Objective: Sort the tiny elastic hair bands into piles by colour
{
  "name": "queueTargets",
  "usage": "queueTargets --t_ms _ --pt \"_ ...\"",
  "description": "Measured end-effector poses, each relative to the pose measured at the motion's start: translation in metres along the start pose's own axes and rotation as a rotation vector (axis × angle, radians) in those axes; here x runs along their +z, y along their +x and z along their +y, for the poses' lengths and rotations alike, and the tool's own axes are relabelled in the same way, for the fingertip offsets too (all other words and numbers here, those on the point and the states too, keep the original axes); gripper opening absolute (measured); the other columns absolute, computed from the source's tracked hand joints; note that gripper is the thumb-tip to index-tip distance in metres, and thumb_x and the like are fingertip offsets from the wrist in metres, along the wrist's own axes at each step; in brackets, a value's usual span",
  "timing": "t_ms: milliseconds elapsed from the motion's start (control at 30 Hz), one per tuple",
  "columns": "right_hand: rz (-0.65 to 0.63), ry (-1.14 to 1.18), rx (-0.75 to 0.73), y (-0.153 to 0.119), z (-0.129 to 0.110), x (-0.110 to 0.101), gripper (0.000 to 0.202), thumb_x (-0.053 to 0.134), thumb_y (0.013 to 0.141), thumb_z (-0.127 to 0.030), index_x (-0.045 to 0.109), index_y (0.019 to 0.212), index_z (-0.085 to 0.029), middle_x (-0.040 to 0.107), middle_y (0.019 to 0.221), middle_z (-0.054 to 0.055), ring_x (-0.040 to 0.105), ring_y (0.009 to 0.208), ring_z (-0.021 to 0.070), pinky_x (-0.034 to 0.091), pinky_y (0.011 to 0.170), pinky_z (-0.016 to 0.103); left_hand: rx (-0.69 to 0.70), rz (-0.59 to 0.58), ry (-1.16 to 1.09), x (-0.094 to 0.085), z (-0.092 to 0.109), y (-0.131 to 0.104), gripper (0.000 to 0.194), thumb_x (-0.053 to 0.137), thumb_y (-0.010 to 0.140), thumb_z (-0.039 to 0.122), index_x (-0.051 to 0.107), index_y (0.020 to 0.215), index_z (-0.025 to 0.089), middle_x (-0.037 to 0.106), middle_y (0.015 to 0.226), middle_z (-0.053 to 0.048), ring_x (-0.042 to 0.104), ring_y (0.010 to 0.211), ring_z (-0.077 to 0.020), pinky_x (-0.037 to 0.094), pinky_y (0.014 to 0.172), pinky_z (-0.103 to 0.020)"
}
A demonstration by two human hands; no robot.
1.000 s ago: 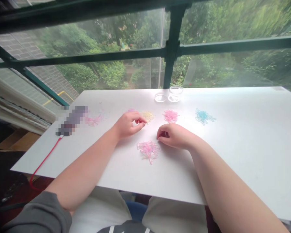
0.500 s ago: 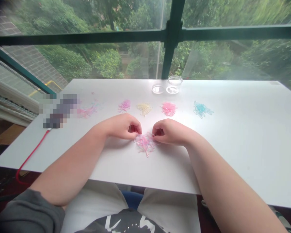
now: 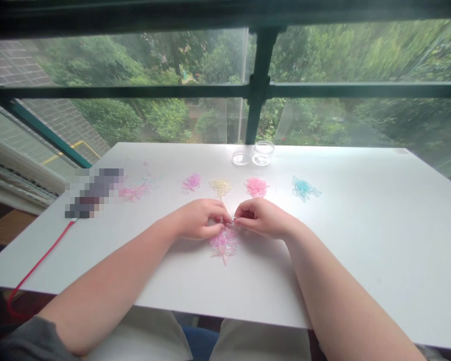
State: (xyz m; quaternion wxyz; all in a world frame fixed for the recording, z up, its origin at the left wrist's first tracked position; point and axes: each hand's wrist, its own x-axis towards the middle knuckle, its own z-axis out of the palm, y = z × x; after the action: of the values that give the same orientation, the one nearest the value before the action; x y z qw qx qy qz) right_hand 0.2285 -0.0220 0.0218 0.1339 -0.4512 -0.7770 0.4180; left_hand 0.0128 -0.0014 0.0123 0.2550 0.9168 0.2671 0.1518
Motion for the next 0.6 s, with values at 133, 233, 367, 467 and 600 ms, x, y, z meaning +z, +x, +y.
queueTargets --t_ms 133,233,367,467,600 --pt "0.046 0.01 0.0 0.003 0.002 0.005 0.011 0.053 0.078 -0.024 0.058 0.073 -0.016 0.054 0.06 -0.001 0.046 0.054 0.0102 0.034 0.051 0.023 -0.035 0.024 0.028 0.001 -0.001 -0.001 0.018 0.055 0.077 0.023 0.071 0.086 0.021 0.069 0.08 -0.001 0.06 0.073 -0.0133 0.046 0.07 -0.023" --pt "0.08 0.011 -0.007 0.005 0.002 0.01 0.008 0.053 0.076 -0.021 0.058 0.073 -0.016 0.052 0.059 -0.002 0.044 0.053 0.0093 0.033 0.05 0.022 -0.09 0.132 -0.004 0.001 -0.002 0.0 0.02 0.059 0.076 0.031 0.069 0.09 0.02 0.07 0.081 -0.001 0.061 0.072 -0.0135 0.046 0.067 -0.024" --pt "0.125 0.005 -0.028 0.008 0.002 0.014 0.008 0.053 0.076 -0.02 0.057 0.071 -0.016 0.051 0.059 -0.003 0.043 0.053 0.009 0.032 0.05 0.022 -0.111 0.181 -0.034 0.005 -0.004 0.001 0.015 0.058 0.076 0.027 0.068 0.085 0.02 0.07 0.079 0.0 0.061 0.072 -0.0125 0.045 0.066 -0.023" --pt "0.162 0.025 -0.049 0.01 0.002 0.016 0.007 0.053 0.075 -0.018 0.058 0.071 -0.016 0.053 0.061 -0.002 0.044 0.055 0.0093 0.033 0.051 0.022 -0.137 0.173 -0.046 0.006 -0.003 0.002 0.011 0.057 0.076 0.023 0.067 0.078 0.02 0.069 0.075 0.001 0.06 0.068 -0.0117 0.044 0.063 -0.022" --pt "0.232 0.062 -0.084 0.012 -0.001 0.018 0.008 0.051 0.075 -0.014 0.057 0.07 -0.016 0.051 0.06 -0.002 0.043 0.055 0.0089 0.033 0.051 0.022 -0.177 0.168 -0.071 0.004 -0.003 0.002 0.011 0.055 0.076 0.023 0.065 0.075 0.019 0.068 0.072 0.0 0.06 0.066 -0.0115 0.044 0.061 -0.022"
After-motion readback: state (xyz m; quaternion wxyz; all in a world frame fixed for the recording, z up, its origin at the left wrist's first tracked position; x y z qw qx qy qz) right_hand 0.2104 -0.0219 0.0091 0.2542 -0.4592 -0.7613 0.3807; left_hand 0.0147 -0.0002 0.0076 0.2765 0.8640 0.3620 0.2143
